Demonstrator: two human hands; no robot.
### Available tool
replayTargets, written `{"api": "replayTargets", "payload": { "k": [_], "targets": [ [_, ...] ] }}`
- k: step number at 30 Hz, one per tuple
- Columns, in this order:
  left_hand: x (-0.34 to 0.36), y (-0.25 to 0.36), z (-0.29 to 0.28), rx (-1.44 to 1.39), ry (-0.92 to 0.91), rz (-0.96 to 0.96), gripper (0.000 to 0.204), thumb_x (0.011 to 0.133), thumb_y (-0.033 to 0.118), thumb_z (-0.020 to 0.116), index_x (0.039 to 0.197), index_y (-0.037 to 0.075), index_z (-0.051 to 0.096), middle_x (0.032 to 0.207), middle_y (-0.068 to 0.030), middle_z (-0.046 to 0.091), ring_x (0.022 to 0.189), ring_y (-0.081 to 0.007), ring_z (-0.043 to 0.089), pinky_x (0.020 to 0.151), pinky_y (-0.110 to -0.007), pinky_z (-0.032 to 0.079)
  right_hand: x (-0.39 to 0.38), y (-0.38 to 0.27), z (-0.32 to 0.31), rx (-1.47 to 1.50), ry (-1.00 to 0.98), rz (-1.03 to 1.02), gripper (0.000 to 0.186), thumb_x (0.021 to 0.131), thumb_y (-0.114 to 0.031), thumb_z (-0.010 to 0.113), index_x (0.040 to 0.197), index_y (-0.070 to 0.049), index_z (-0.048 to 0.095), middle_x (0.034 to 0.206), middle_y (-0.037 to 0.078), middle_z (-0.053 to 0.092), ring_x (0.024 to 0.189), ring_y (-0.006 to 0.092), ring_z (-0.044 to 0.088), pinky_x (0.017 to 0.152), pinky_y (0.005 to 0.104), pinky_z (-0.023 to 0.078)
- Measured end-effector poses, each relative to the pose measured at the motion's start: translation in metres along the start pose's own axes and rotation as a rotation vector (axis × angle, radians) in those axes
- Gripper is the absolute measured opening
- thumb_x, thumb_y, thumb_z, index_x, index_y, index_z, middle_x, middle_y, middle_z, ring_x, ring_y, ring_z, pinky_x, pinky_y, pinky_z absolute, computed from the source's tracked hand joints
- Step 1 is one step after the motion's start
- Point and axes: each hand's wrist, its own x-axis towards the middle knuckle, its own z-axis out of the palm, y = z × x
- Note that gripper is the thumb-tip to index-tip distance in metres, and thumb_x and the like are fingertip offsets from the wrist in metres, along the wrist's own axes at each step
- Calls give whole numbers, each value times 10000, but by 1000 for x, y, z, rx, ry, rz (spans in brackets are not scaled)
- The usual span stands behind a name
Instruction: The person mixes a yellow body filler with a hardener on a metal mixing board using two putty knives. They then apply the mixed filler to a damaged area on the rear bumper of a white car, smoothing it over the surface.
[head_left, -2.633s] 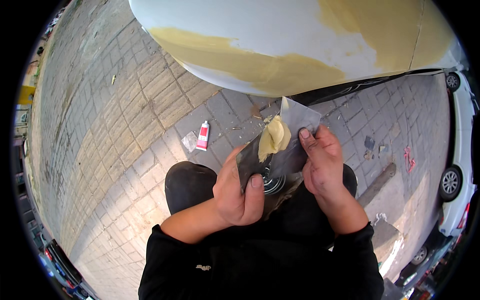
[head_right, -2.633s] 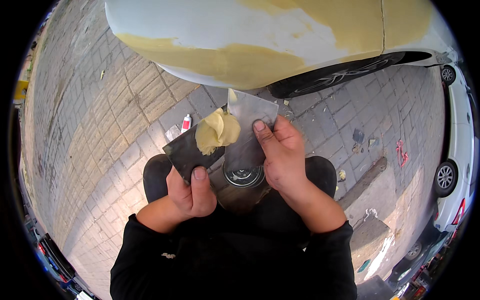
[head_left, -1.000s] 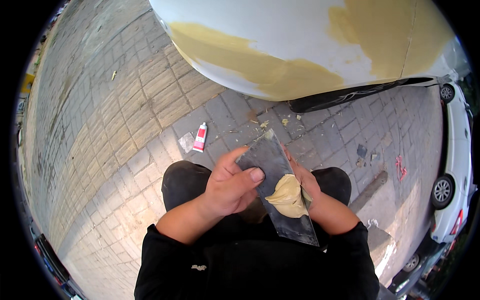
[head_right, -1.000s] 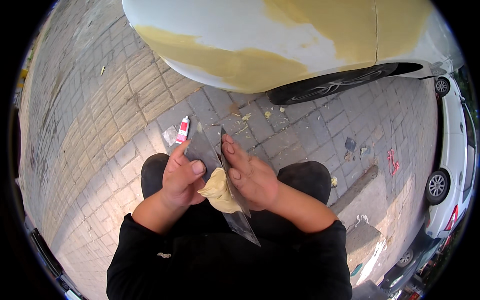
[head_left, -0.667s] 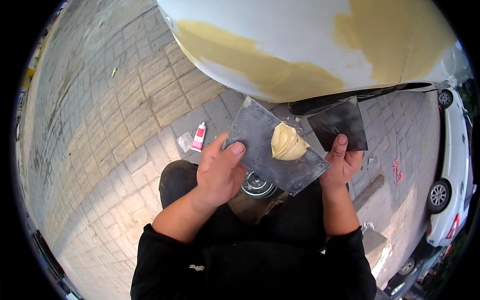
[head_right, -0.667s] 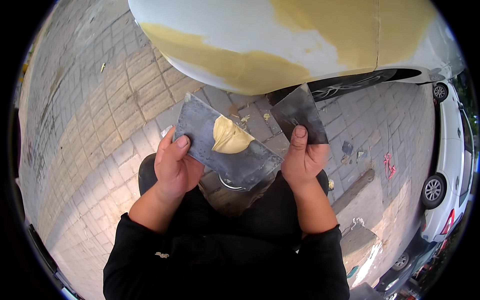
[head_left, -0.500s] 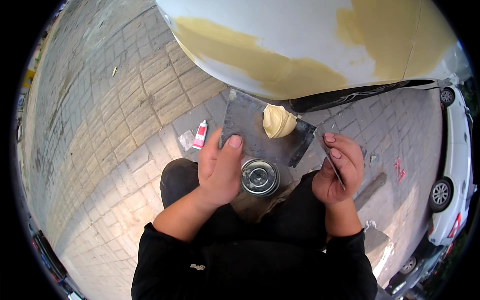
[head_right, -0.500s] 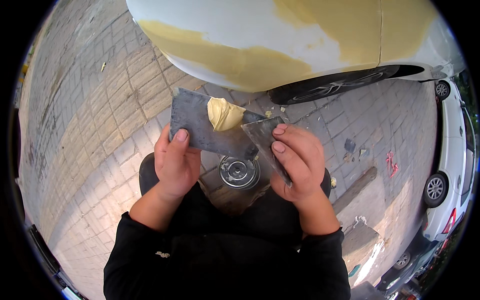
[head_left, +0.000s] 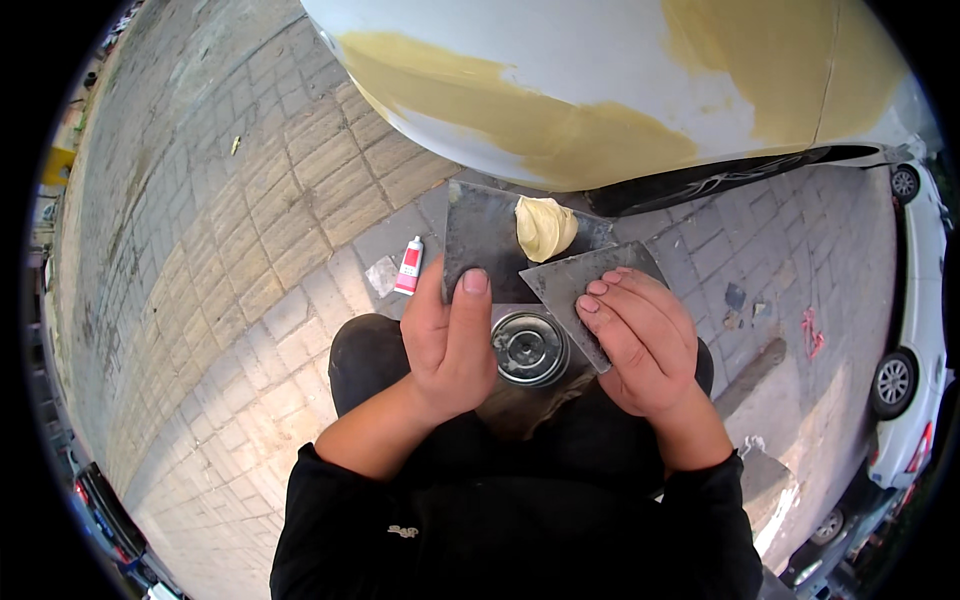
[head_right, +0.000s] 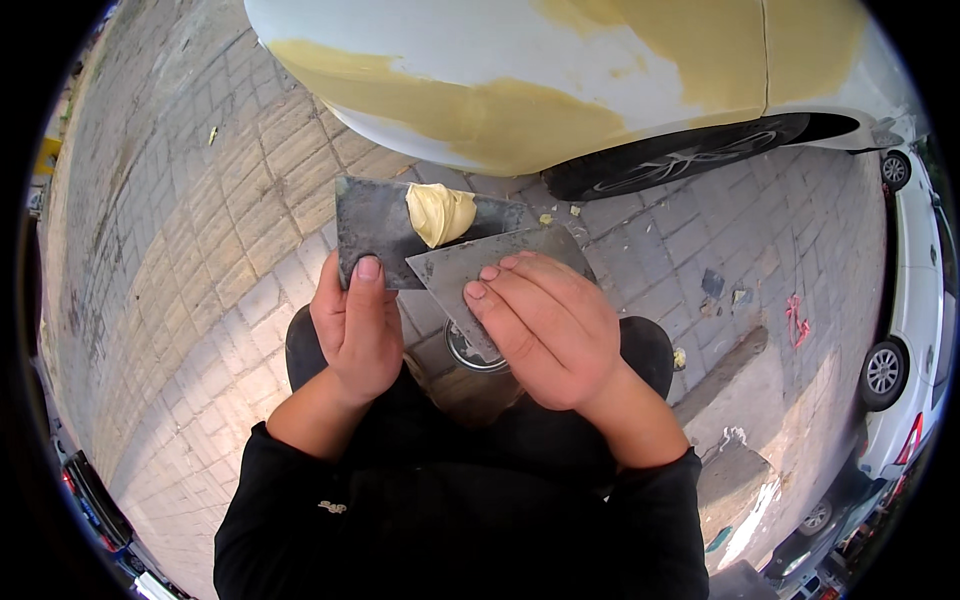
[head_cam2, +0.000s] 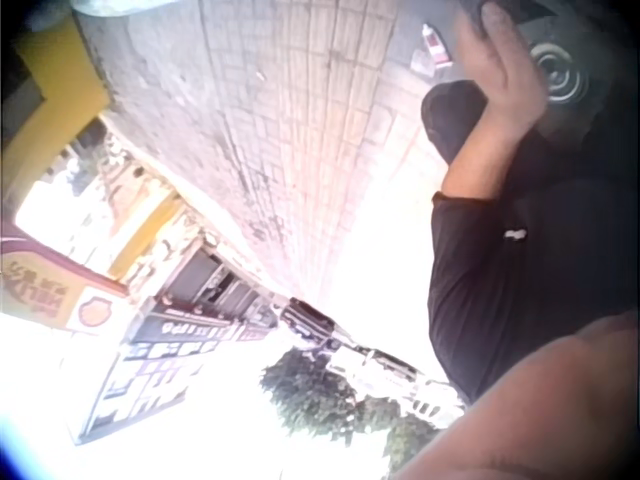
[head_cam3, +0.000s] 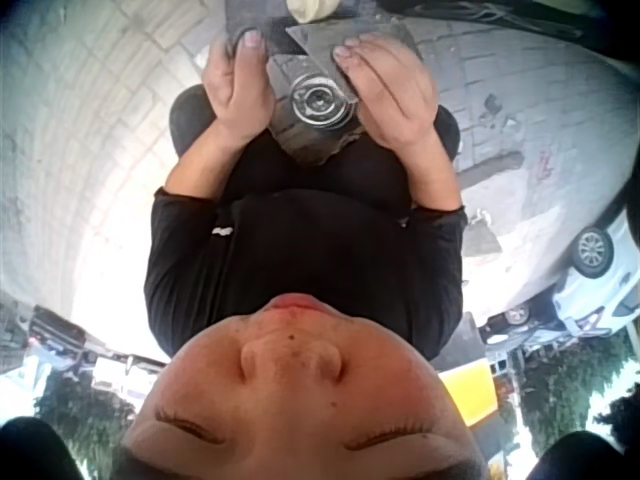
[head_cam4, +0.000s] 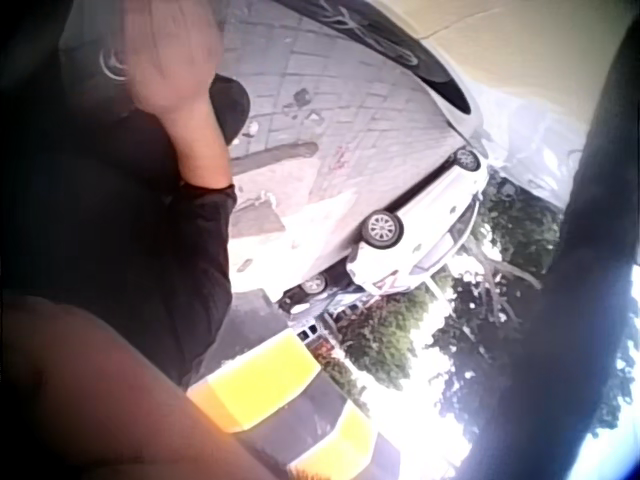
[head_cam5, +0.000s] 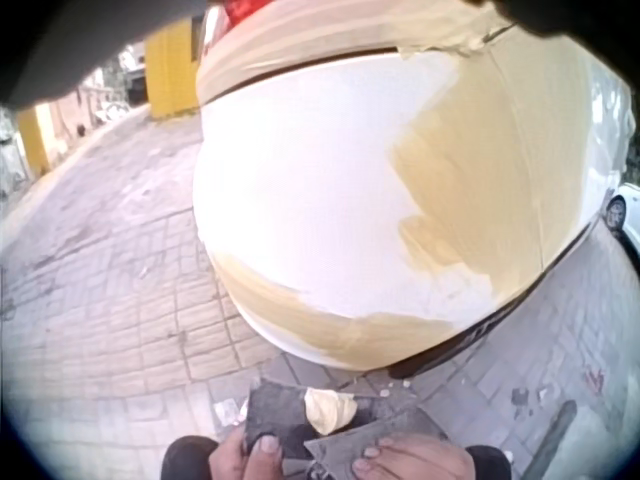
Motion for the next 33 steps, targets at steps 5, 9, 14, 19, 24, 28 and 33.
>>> {"api": "replayTargets", "payload": {
  "k": [5,9,14,19,24,28,33],
  "targets": [
    [-1,-5,-5,34,15,-44,289,1009,113,402,1219,-75,470,1143,-114,577,1031,-146,537,920,-288,410,0,2,4,46,-53,-10,285,705,-60,637,972,34,678,935,136,655,860,283,644,748,367,566],
    [0,-4,4,50,64,7,278,1006,113,413,1206,-70,478,1082,-85,585,970,-117,541,875,-264,422,-3,3,4,23,25,30,295,697,-57,633,973,38,675,944,138,652,866,289,642,737,368,564],
    [1,-6,1,48,88,-45,262,1005,111,415,1186,-67,485,1032,-66,583,908,-99,530,841,-250,418,-2,5,6,106,6,33,302,699,-49,623,984,39,671,962,136,648,873,299,638,745,358,556],
    [1,-2,7,76,90,4,259,1006,110,415,1182,-64,491,990,-48,566,840,-86,494,792,-233,400,-2,4,8,90,-34,50,314,701,-42,620,1000,45,664,961,143,649,868,304,638,750,372,557],
    [-1,-5,4,136,103,-4,261,1009,110,408,1184,-65,490,988,-50,562,860,-89,489,801,-233,398,-2,5,9,22,62,64,326,699,-44,617,1010,38,663,980,135,649,886,302,636,754,369,557],
    [0,-5,-1,126,96,-52,254,1009,124,419,1176,-50,500,933,-24,553,784,-57,450,720,-210,369,-5,3,13,159,-8,77,331,690,-30,615,1011,36,665,992,134,648,892,305,635,775,371,553],
    [-3,-4,4,231,115,-5,245,1007,137,431,1159,-37,512,859,23,526,685,-20,368,617,-188,297,-7,2,18,121,-25,121,343,701,-25,612,1036,38,657,995,132,649,920,304,625,783,376,549]
  ]
}}
